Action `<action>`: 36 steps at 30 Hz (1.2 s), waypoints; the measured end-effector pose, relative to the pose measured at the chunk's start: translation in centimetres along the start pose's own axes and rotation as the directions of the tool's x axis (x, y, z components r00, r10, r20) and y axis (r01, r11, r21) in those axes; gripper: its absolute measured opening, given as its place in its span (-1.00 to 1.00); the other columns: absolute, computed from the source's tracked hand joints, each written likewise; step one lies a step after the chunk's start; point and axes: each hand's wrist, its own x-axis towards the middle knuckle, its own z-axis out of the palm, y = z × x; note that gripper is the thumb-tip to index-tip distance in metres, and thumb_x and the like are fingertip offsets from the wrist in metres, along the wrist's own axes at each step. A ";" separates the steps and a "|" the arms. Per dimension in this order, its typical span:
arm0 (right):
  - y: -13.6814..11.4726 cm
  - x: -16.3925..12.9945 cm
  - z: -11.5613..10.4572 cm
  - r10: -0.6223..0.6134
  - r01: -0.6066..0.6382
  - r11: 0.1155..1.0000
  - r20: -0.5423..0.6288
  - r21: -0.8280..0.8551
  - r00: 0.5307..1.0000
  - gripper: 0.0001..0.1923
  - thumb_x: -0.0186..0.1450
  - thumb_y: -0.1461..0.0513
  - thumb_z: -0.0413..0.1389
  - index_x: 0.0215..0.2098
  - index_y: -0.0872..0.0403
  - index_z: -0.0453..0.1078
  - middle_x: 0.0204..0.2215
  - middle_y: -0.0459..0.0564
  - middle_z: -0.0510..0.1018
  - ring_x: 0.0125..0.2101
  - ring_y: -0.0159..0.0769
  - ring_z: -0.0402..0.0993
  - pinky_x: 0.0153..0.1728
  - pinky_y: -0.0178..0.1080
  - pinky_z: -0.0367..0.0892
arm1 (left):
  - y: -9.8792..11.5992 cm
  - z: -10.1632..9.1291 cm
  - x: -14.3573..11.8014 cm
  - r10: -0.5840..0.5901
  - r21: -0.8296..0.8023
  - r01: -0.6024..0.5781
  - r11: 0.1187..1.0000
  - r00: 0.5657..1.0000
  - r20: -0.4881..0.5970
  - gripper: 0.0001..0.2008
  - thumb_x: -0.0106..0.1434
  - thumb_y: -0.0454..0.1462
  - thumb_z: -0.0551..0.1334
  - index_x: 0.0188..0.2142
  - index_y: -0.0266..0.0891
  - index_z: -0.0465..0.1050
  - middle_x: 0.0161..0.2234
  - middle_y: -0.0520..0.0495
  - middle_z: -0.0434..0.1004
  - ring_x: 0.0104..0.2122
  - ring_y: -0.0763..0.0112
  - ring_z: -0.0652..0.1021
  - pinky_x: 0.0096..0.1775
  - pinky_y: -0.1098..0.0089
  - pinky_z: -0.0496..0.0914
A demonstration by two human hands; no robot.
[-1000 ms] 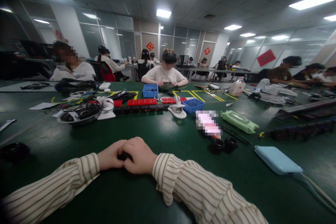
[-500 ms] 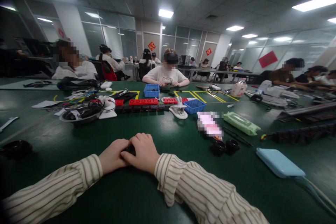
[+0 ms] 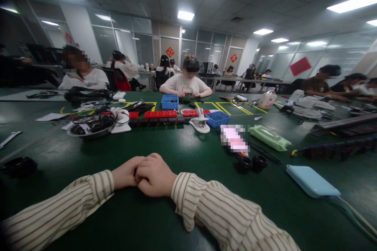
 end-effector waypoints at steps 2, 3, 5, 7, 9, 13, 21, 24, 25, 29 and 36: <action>-0.2 -0.1 -0.4 0.019 -0.021 0.999 -0.056 -0.035 0.998 -0.92 0.04 0.29 0.02 -0.43 0.09 0.27 -0.39 -0.07 0.43 -0.27 -0.29 0.29 -0.09 -0.17 0.08 | 0.3 0.0 -0.1 0.001 0.026 -0.001 1.000 0.999 -0.034 -0.70 -0.07 -0.22 0.25 -0.29 -0.21 0.36 -0.33 0.00 0.42 -0.27 0.27 0.43 -0.18 0.32 0.31; -0.3 -0.1 -0.6 0.044 -0.049 0.997 -0.088 -0.058 0.995 -0.87 0.05 0.25 0.05 -0.39 0.09 0.27 -0.36 -0.05 0.43 -0.25 -0.27 0.27 -0.08 -0.15 0.07 | 0.5 0.0 -0.2 -0.012 0.046 0.014 0.999 0.998 -0.054 -0.67 -0.07 -0.19 0.26 -0.27 -0.21 0.35 -0.31 -0.01 0.42 -0.26 0.26 0.43 -0.17 0.30 0.31; -0.4 -0.2 -0.8 0.122 -0.137 0.985 -0.137 -0.102 0.983 -0.77 0.08 0.16 0.10 -0.32 0.10 0.27 -0.32 -0.02 0.40 -0.24 -0.25 0.25 -0.09 -0.14 0.08 | 1.0 0.1 -0.4 -0.062 0.099 0.071 0.993 0.993 -0.097 -0.59 -0.08 -0.11 0.28 -0.23 -0.22 0.32 -0.28 -0.05 0.41 -0.26 0.22 0.42 -0.17 0.25 0.30; -0.4 -0.3 -0.7 0.229 -0.249 0.959 -0.151 -0.136 0.962 -0.69 0.11 0.06 0.12 -0.30 0.11 0.26 -0.31 -0.01 0.37 -0.25 -0.24 0.24 -0.15 -0.16 0.10 | 1.4 0.2 -0.5 -0.111 0.159 0.130 0.979 0.986 -0.121 -0.54 -0.09 -0.06 0.28 -0.23 -0.25 0.31 -0.29 -0.08 0.40 -0.28 0.19 0.42 -0.18 0.20 0.29; -0.3 -0.3 -0.5 0.323 -0.341 0.926 -0.126 -0.163 0.938 -0.65 0.12 0.00 0.13 -0.33 0.10 0.26 -0.36 -0.03 0.36 -0.29 -0.25 0.23 -0.21 -0.19 0.12 | 1.7 0.4 -0.6 -0.138 0.205 0.161 0.966 0.983 -0.120 -0.58 -0.07 -0.07 0.26 -0.26 -0.25 0.31 -0.33 -0.08 0.39 -0.30 0.19 0.42 -0.19 0.19 0.29; -0.1 -0.1 -0.2 0.365 -0.368 0.914 -0.048 -0.171 0.930 -0.74 0.12 0.09 0.15 -0.40 0.10 0.25 -0.41 -0.06 0.34 -0.33 -0.28 0.24 -0.29 -0.24 0.12 | 1.6 0.4 -0.5 -0.137 0.198 0.152 0.968 0.987 -0.089 -0.72 -0.08 -0.17 0.25 -0.36 -0.24 0.31 -0.39 -0.04 0.38 -0.33 0.24 0.40 -0.21 0.22 0.29; 0.0 0.0 -0.2 0.016 -0.015 1.000 0.079 -0.004 0.997 -0.93 0.04 0.33 0.01 -0.46 0.08 0.23 -0.39 -0.06 0.41 -0.29 -0.30 0.30 -0.21 -0.25 0.15 | 0.2 -0.7 -0.2 0.008 0.028 -0.009 1.000 0.998 0.055 -0.76 -0.13 -0.25 0.27 -0.40 -0.22 0.35 -0.38 0.04 0.40 -0.28 0.29 0.42 -0.17 0.33 0.30; -0.1 0.0 0.0 -0.027 0.026 1.000 0.100 0.009 0.995 -0.93 0.04 0.33 -0.04 -0.48 0.08 0.22 -0.41 -0.07 0.43 -0.29 -0.31 0.32 -0.19 -0.23 0.14 | 0.0 -0.9 -0.2 0.046 -0.029 -0.043 0.999 0.995 0.087 -0.72 -0.11 -0.23 0.28 -0.34 -0.21 0.37 -0.34 0.04 0.42 -0.24 0.28 0.42 -0.14 0.33 0.30; -0.1 0.0 -0.1 -0.024 0.024 1.000 0.095 0.004 0.995 -0.91 0.03 0.32 -0.04 -0.45 0.08 0.23 -0.41 -0.06 0.43 -0.30 -0.30 0.32 -0.19 -0.23 0.14 | 0.0 -1.0 -0.2 0.046 -0.036 -0.043 0.998 0.995 0.084 -0.69 -0.11 -0.22 0.29 -0.32 -0.22 0.37 -0.33 0.04 0.42 -0.23 0.27 0.42 -0.13 0.32 0.30; -0.4 -0.1 -0.7 0.022 -0.021 0.999 0.023 -0.046 0.999 -0.75 0.01 0.27 -0.03 -0.30 0.09 0.25 -0.30 0.00 0.43 -0.22 -0.23 0.29 -0.14 -0.17 0.13 | 0.3 -0.6 -0.5 0.017 -0.003 -0.017 1.000 0.999 0.033 -0.52 -0.18 -0.16 0.35 -0.22 -0.21 0.35 -0.26 -0.01 0.41 -0.21 0.22 0.41 -0.12 0.25 0.30; -0.5 -0.2 -1.2 0.243 -0.248 0.944 -0.053 -0.215 0.969 -0.73 0.09 0.12 0.11 -0.32 0.11 0.26 -0.35 0.00 0.36 -0.30 -0.23 0.22 -0.23 -0.18 0.13 | 1.4 -0.1 -0.8 -0.147 0.149 0.160 0.976 0.984 -0.100 -0.57 -0.14 -0.10 0.32 -0.29 -0.24 0.31 -0.32 -0.05 0.39 -0.31 0.24 0.40 -0.19 0.20 0.28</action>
